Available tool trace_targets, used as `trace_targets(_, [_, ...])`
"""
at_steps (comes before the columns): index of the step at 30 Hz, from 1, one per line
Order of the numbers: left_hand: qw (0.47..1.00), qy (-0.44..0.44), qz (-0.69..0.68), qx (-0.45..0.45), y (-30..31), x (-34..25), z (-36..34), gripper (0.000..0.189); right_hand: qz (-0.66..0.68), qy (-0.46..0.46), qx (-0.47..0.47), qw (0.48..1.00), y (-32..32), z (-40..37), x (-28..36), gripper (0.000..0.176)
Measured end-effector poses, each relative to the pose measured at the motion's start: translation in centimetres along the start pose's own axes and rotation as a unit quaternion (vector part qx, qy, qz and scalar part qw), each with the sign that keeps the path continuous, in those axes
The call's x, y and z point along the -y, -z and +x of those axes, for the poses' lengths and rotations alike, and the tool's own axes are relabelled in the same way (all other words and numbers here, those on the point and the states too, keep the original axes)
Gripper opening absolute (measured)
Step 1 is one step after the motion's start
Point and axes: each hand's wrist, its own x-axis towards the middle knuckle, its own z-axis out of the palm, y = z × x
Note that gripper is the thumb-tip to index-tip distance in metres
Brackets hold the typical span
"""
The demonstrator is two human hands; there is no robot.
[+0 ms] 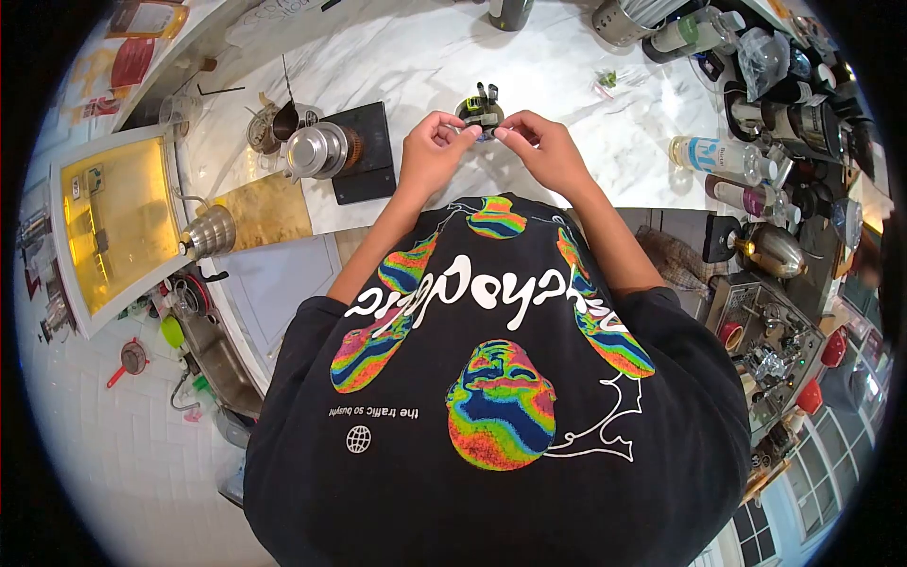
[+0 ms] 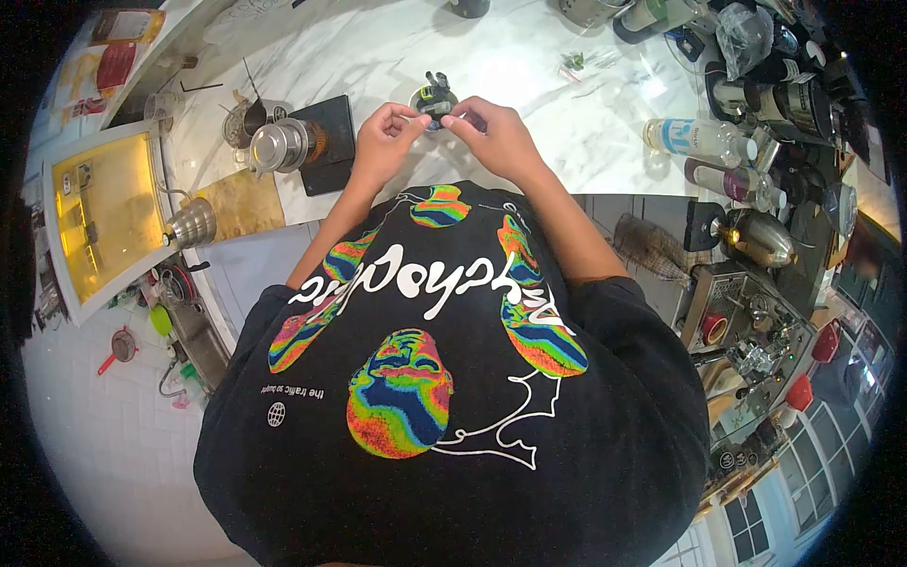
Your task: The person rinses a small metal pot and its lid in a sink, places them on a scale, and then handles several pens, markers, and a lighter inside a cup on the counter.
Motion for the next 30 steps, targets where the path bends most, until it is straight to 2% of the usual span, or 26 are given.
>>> trace_targets(7, [0.998,-0.031,0.043,-0.023,-0.2,0.4,-0.3,0.026,0.000,-0.034,0.003,0.999,0.1,0.0,-0.8,0.029])
trace_targets(9, [0.998,-0.050,0.038,-0.025,-0.3,0.4,-0.3,0.029,-0.037,-0.045,0.005,0.998,0.2,0.1,-1.5,0.048])
trace_targets(12, [0.996,-0.063,0.046,-0.030,-0.4,0.1,-0.4,0.032,-0.019,-0.050,0.006,0.999,0.1,0.2,-2.1,0.054])
trace_targets(16, [0.997,-0.038,0.070,-0.012,-0.3,-0.3,-0.2,0.030,-0.032,-0.062,0.016,0.997,0.1,0.3,-2.5,0.055])
trace_targets(20, [0.994,-0.056,0.094,-0.008,-0.3,0.0,0.1,0.031,-0.027,-0.062,0.030,0.997,0.4,0.6,-2.7,0.057])
trace_targets(22, [0.994,-0.073,0.083,-0.027,-0.4,0.7,0.1,0.037,-0.035,-0.072,0.041,0.996,0.8,0.6,-2.6,0.057])
trace_targets(23, [0.994,-0.073,0.083,-0.026,-0.4,1.2,0.2,0.037,0.015,-0.066,0.047,0.997,1.0,0.6,-2.6,0.053])
trace_targets(25, [0.997,-0.047,-0.023,-0.053,-0.3,2.3,0.6,0.037,0.067,-0.062,0.054,0.994,1.5,0.6,-3.1,0.049])
trace_targets(27, [0.995,-0.038,-0.070,-0.067,0.3,3.2,1.8,0.037,0.115,-0.073,0.018,0.991,2.5,0.9,-4.0,0.052])
trace_targets(28, [0.989,-0.031,-0.119,-0.081,0.7,3.3,2.6,0.037,0.116,-0.071,0.018,0.991,2.8,1.1,-4.2,0.052])
trace_targets(30, [0.989,-0.038,-0.104,-0.096,1.3,3.1,4.7,0.038,0.064,-0.097,-0.026,0.993,3.4,1.3,-4.6,0.052])
